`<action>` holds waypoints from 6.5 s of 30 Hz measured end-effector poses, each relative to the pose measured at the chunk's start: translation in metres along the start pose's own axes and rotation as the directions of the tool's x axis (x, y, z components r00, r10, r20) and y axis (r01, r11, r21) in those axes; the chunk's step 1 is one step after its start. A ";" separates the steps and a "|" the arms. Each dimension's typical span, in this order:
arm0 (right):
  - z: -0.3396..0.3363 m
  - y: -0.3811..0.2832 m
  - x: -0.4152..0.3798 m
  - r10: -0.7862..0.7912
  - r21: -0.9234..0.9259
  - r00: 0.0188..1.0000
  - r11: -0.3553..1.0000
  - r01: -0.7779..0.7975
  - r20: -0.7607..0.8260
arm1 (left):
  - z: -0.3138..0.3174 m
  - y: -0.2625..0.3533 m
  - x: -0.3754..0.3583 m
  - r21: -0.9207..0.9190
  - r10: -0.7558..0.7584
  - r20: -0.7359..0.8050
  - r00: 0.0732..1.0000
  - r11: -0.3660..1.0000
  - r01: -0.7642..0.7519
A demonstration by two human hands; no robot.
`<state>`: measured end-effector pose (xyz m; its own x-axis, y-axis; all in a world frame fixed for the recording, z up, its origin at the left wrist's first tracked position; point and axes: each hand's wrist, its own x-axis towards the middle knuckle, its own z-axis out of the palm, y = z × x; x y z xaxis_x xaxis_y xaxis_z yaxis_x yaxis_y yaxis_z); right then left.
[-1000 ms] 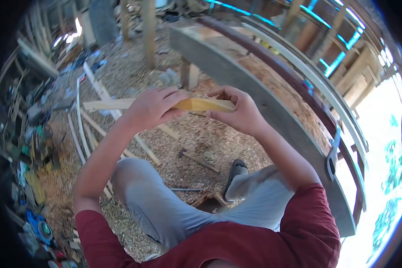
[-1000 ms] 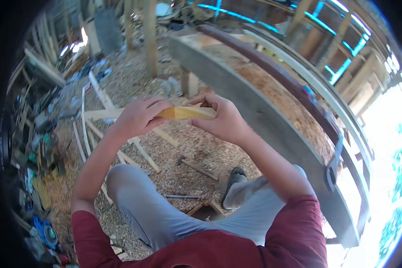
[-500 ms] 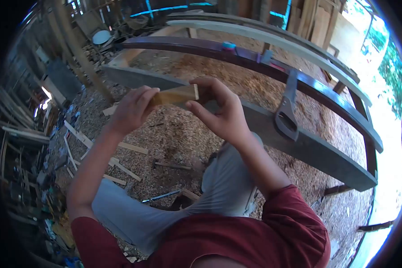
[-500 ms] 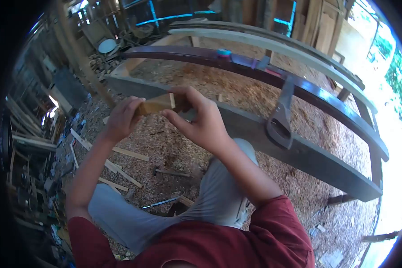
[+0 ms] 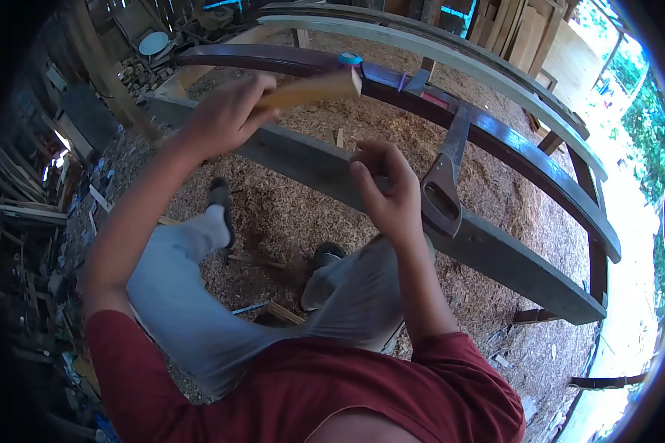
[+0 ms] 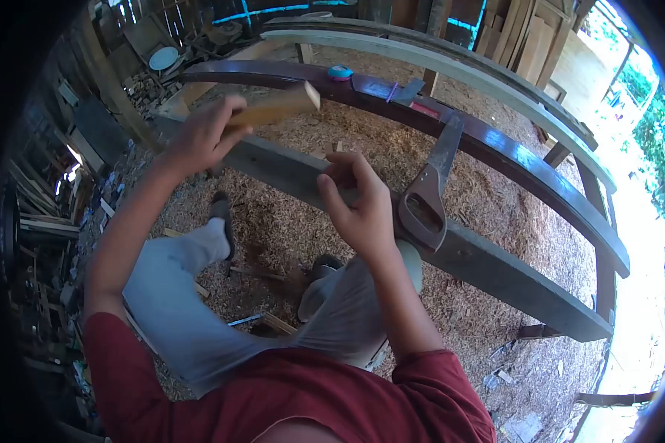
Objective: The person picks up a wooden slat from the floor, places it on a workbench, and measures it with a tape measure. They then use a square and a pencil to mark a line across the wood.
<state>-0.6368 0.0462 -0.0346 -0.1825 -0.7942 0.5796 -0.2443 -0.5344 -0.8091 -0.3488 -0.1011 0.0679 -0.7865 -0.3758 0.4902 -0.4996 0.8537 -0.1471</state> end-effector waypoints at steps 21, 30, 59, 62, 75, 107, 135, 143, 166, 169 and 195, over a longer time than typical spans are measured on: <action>-0.085 -0.009 -0.046 0.122 -0.944 0.991 0.318 -0.092 -0.055 | 0.139 -0.047 0.099 -0.989 -0.821 -0.062 0.568 -0.027 -0.147; -0.141 -0.018 -0.067 -0.063 -0.944 0.959 0.207 -0.257 -0.275 | 0.168 -0.028 0.118 -0.873 -0.631 0.484 0.606 -0.392 0.290; -0.245 0.002 -0.130 -0.184 -0.900 0.886 0.182 -0.395 -0.426 | 0.025 -0.048 -0.011 -0.992 -0.726 -0.113 0.678 0.045 -0.118; -0.218 -0.015 -0.129 -0.245 -0.897 0.868 0.216 -0.386 -0.432 | 0.009 -0.039 -0.013 -0.970 -0.715 -0.244 0.655 0.174 -0.170; -0.034 -0.052 -0.025 -0.141 -0.721 0.986 0.692 0.037 -0.085 | -0.061 0.020 0.033 -0.724 -0.233 -0.618 0.751 0.541 -0.427; 0.087 0.074 0.173 0.079 0.203 0.997 0.976 -0.075 -0.009 | 0.122 -0.046 0.031 -0.984 -0.527 -0.157 0.835 0.013 -0.177; 0.047 0.013 0.097 -0.362 -0.359 0.892 0.822 0.442 0.270 | 0.135 0.021 0.044 -0.962 -0.349 -0.245 0.905 0.203 -0.182; 0.050 0.007 0.102 -0.361 -0.193 0.847 0.867 0.459 0.390 | 0.131 -0.006 0.029 -0.824 -0.212 -0.392 0.895 0.514 -0.239; 0.073 0.000 0.081 -0.280 -0.457 0.885 0.775 0.437 0.371 | 0.130 -0.014 0.014 -0.747 -0.207 -0.425 0.881 0.630 -0.212; 0.077 0.006 0.079 -0.253 -0.438 0.895 0.801 0.407 0.368 | 0.129 -0.010 0.016 -0.869 -0.258 -0.317 0.913 0.464 -0.171; 0.093 0.025 0.067 -0.128 -0.656 0.865 0.602 0.456 0.485 | 0.094 -0.097 0.009 -0.837 -0.797 -0.253 0.549 -0.105 -0.537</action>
<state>-0.5661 -0.0473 -0.0255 0.3347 -0.7593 0.5581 -0.8548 -0.4938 -0.1593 -0.3417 -0.2212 0.0062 0.0577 -0.7954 0.6033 0.7790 0.4138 0.4710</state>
